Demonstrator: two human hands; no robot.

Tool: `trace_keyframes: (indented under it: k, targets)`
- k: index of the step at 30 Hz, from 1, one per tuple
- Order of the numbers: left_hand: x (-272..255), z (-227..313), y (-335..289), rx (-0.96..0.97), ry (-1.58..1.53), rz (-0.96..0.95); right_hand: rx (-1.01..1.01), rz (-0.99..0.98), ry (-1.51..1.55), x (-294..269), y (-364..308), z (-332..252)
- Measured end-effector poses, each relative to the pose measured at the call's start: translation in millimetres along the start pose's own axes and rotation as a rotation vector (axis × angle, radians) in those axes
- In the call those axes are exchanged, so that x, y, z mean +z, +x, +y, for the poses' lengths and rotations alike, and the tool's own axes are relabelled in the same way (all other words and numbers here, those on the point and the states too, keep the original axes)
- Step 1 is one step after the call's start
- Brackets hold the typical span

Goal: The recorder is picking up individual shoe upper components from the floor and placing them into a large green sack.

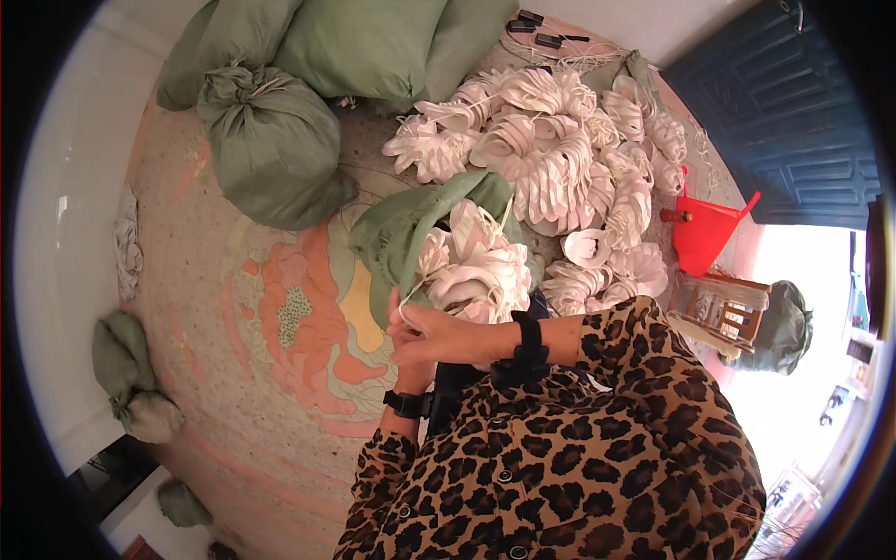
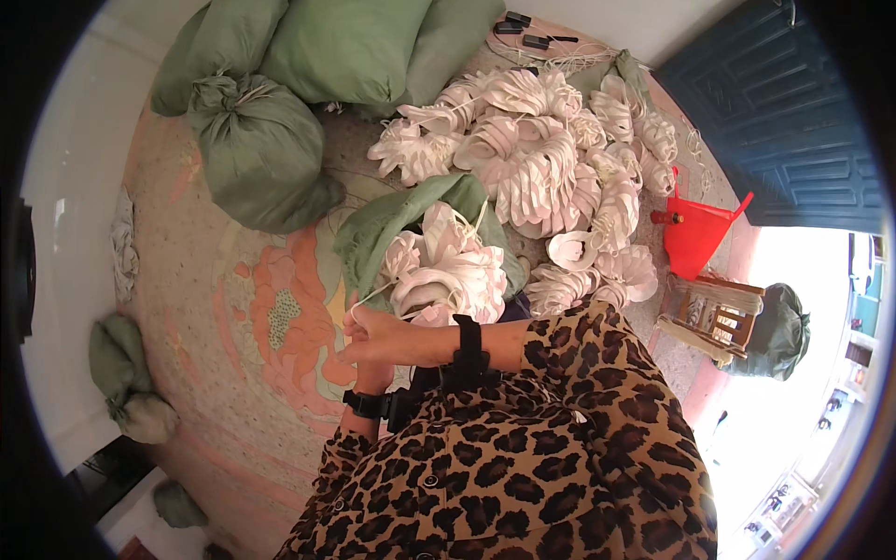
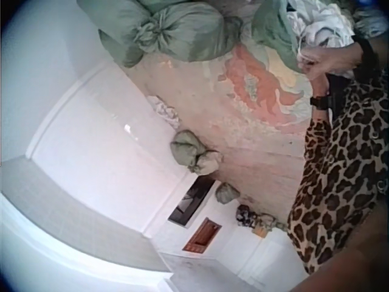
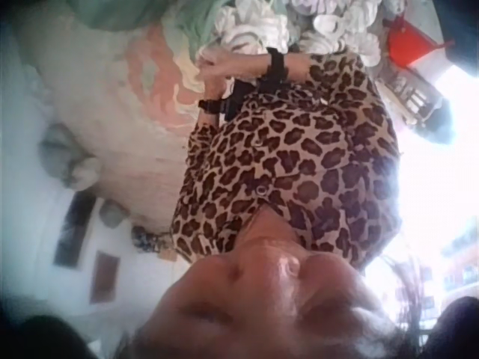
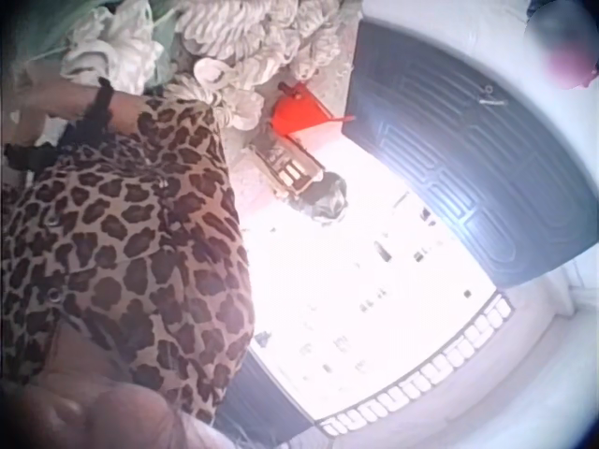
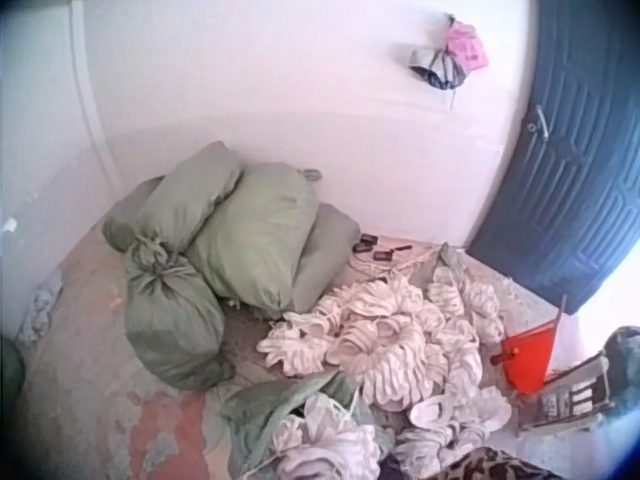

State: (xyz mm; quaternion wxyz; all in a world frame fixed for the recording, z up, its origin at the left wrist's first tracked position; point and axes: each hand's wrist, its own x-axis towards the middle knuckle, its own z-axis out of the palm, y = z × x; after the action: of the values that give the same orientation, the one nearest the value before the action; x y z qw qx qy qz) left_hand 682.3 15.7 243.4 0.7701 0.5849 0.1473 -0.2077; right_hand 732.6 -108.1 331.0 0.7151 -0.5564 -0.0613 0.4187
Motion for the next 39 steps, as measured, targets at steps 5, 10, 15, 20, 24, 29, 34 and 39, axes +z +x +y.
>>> trace_keyframes:
  k: [5, 10, 15, 20, 24, 29, 34, 39]
  targets:
    - [-13, 2, 11, 0.148, 0.178, 0.111, -0.023, -0.042, -0.319, -10, -3, -18]
    - [-1, 32, 6, 0.211, 0.484, 0.179, -0.409, 0.074, -0.827, -43, 0, -23]
    - [-4, 47, -27, 0.097, 0.875, 0.161, -0.469, 0.558, -1.109, -159, 15, 29]
    - [-4, 44, -58, 0.044, 0.920, 0.024, -0.079, 0.725, -1.399, -262, 48, 124]
    - [-19, 29, -79, 0.015, 0.922, 0.102, 0.058, 0.499, -1.322, -281, 73, 161]
    - [-80, -16, -93, -0.235, 0.627, 0.506, 0.056, 0.319, -1.152, -226, -18, 219]
    - [-115, -69, -104, -0.278, 0.710, 0.450, 0.358, -0.188, -1.034, -134, -111, 232]
    - [-136, -128, -47, -0.374, 0.151, 0.512, -0.271, 0.059, -1.040, -162, -34, 156]
